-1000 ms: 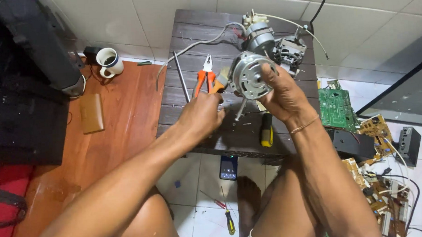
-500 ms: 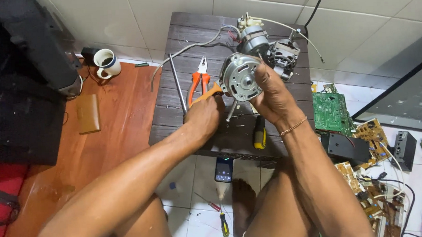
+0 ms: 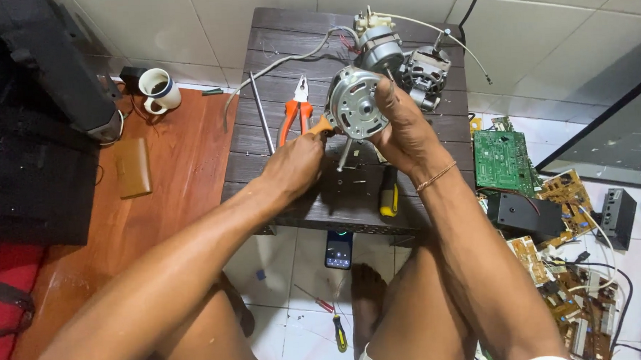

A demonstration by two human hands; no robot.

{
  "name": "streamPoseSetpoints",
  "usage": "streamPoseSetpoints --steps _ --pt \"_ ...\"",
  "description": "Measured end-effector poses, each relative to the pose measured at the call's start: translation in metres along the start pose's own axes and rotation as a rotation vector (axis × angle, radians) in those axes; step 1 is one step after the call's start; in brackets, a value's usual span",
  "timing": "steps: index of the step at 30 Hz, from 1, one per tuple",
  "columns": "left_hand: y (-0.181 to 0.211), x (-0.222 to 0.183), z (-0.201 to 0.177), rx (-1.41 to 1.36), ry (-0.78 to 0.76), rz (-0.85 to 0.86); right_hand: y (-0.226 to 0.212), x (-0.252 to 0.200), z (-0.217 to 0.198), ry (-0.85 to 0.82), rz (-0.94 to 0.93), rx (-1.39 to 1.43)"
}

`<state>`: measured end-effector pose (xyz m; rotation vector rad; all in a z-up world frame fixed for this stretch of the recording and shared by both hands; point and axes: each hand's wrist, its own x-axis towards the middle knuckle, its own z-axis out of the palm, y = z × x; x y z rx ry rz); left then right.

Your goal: Cleaning a motor stator with a brush and reassembling the motor housing.

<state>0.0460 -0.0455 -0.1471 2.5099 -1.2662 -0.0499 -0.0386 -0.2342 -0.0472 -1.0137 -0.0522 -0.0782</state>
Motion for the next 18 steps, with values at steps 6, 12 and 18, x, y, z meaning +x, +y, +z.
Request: streamPoseSetpoints --steps 6,12,18 --pt "0.006 -0.012 -0.018 -0.115 -0.032 0.019 0.004 0.008 -0.012 0.011 0.029 -0.009" --pt "0.008 -0.018 -0.044 -0.440 0.026 -0.256 0.002 0.012 -0.014 0.023 0.048 0.006" --pt "0.017 -0.033 -0.066 -1.194 0.114 -0.544 0.002 0.012 -0.017 0.029 0.063 -0.002"
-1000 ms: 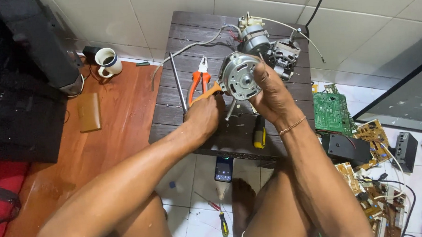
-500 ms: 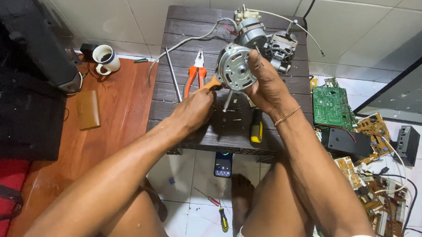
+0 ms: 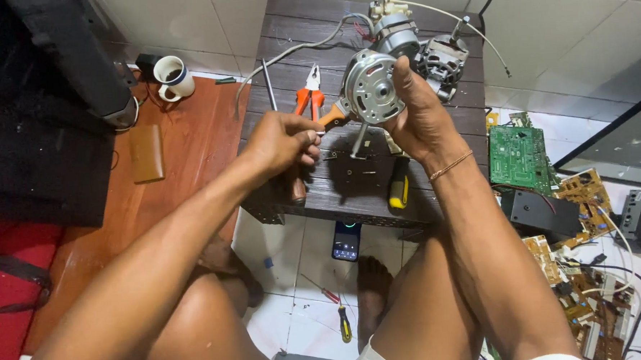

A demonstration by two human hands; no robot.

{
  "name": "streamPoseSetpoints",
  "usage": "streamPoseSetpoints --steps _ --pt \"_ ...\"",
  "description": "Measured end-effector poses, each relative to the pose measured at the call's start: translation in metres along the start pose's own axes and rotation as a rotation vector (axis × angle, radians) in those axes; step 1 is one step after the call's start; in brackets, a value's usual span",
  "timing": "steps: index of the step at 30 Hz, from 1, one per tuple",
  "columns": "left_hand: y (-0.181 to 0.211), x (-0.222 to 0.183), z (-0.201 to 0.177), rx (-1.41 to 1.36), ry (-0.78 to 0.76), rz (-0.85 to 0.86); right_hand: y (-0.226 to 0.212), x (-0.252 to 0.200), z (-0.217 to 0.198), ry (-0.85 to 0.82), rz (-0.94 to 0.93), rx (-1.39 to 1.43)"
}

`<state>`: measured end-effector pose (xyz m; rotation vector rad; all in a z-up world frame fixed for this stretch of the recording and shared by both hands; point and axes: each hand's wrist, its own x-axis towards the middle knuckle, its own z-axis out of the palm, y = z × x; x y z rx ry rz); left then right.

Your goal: Cleaning a motor stator with a brush and reassembling the motor housing.

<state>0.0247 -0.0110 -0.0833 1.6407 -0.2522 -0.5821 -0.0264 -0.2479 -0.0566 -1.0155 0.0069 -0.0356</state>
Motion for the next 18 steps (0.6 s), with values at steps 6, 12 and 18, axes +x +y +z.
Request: streamPoseSetpoints --steps 6,12,18 --pt "0.028 -0.018 -0.017 -0.222 0.001 -0.069 0.002 -0.001 -0.006 -0.001 -0.012 -0.016" --pt "0.048 -0.022 -0.014 -0.267 0.014 0.023 0.004 0.000 -0.003 -0.043 -0.046 0.000" --pt "0.075 -0.029 -0.008 -0.348 0.024 0.135 0.000 -0.007 0.012 -0.086 -0.098 -0.003"
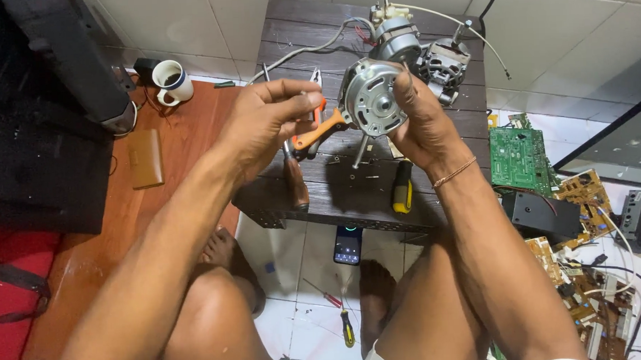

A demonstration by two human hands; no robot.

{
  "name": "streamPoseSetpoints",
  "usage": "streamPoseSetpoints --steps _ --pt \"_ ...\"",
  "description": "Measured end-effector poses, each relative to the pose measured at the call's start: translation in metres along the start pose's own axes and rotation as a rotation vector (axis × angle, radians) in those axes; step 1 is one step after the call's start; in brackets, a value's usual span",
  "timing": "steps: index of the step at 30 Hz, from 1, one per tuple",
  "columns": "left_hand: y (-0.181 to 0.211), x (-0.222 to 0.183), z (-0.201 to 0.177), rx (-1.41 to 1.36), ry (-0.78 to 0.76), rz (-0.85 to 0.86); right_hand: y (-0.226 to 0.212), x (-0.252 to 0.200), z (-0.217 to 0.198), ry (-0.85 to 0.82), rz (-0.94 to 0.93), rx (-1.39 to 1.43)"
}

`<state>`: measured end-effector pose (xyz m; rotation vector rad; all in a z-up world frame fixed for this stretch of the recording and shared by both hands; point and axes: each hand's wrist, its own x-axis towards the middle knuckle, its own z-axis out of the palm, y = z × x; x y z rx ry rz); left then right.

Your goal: Cleaning a motor stator with a brush and reassembling the motor housing.

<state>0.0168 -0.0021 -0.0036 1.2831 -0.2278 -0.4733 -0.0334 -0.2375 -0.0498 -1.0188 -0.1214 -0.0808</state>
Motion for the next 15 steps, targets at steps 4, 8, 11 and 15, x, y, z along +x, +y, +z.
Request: streamPoseSetpoints --steps 4,8,11,15 --pt "0.004 -0.001 0.004 0.078 0.003 0.097 0.003 0.002 -0.003 -0.026 -0.023 -0.009" --pt "0.019 -0.009 0.015 0.153 -0.017 0.201 -0.006 -0.006 0.007 -0.072 -0.031 -0.028" --pt "0.018 -0.009 0.019 0.272 -0.023 0.303 -0.008 -0.008 0.010 -0.071 -0.009 -0.043" --pt "0.018 -0.013 0.027 0.588 0.025 0.480 -0.006 -0.006 0.009 -0.058 -0.028 -0.084"
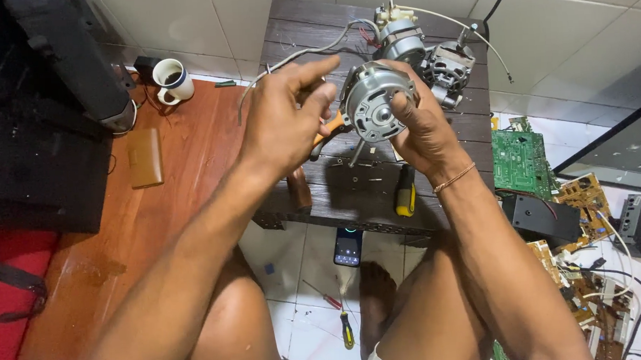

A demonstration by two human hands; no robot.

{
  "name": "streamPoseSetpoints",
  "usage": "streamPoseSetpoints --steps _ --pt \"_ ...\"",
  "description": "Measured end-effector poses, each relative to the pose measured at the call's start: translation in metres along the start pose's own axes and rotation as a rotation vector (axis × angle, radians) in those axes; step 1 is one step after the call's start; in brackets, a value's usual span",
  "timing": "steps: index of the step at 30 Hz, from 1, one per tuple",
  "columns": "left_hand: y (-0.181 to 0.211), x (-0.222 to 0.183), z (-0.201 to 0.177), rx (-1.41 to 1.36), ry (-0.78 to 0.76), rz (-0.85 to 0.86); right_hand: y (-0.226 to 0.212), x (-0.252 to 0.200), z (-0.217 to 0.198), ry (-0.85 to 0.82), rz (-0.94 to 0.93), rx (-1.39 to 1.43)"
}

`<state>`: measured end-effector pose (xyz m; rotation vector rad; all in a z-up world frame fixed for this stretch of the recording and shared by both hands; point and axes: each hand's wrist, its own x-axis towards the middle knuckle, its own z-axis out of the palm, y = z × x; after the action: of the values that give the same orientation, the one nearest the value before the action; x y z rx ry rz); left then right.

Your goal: Cleaning a motor stator with a brush and reassembling the motor housing.

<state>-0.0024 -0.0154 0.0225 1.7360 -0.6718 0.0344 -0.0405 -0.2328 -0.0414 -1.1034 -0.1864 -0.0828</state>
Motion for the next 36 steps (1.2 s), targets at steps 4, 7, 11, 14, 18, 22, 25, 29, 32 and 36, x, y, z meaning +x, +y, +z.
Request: streamPoseSetpoints --steps 4,7,11,14,18,22,25,29,32,36 --pt "0.001 -0.001 0.003 0.160 0.057 0.123 0.002 0.000 0.005 -0.003 -0.019 -0.064" --pt "-0.001 0.001 0.002 0.112 0.066 0.024 0.003 0.002 0.013 0.012 -0.092 -0.045" --pt "0.005 -0.002 0.001 0.032 0.031 0.146 0.005 0.002 0.012 0.033 -0.101 -0.089" --pt "0.006 -0.003 0.001 0.042 0.002 0.181 0.005 0.000 0.012 0.036 -0.101 -0.117" --pt "0.008 -0.005 -0.002 0.067 -0.029 0.185 0.006 0.001 0.013 0.036 -0.093 -0.131" --pt "-0.002 -0.002 -0.003 0.069 -0.047 0.172 0.006 0.001 0.013 0.044 -0.061 -0.133" --pt "-0.008 0.001 -0.004 0.097 -0.051 0.173 0.008 0.002 0.013 0.040 -0.064 -0.156" --pt "-0.008 0.004 -0.003 0.129 -0.047 0.177 0.008 0.002 0.014 0.044 -0.062 -0.173" --pt "-0.006 0.004 -0.002 0.166 -0.061 0.217 0.008 0.001 0.014 0.042 -0.061 -0.174" --pt "-0.003 0.004 -0.002 0.188 -0.065 0.205 0.010 0.001 0.010 0.042 -0.047 -0.168"
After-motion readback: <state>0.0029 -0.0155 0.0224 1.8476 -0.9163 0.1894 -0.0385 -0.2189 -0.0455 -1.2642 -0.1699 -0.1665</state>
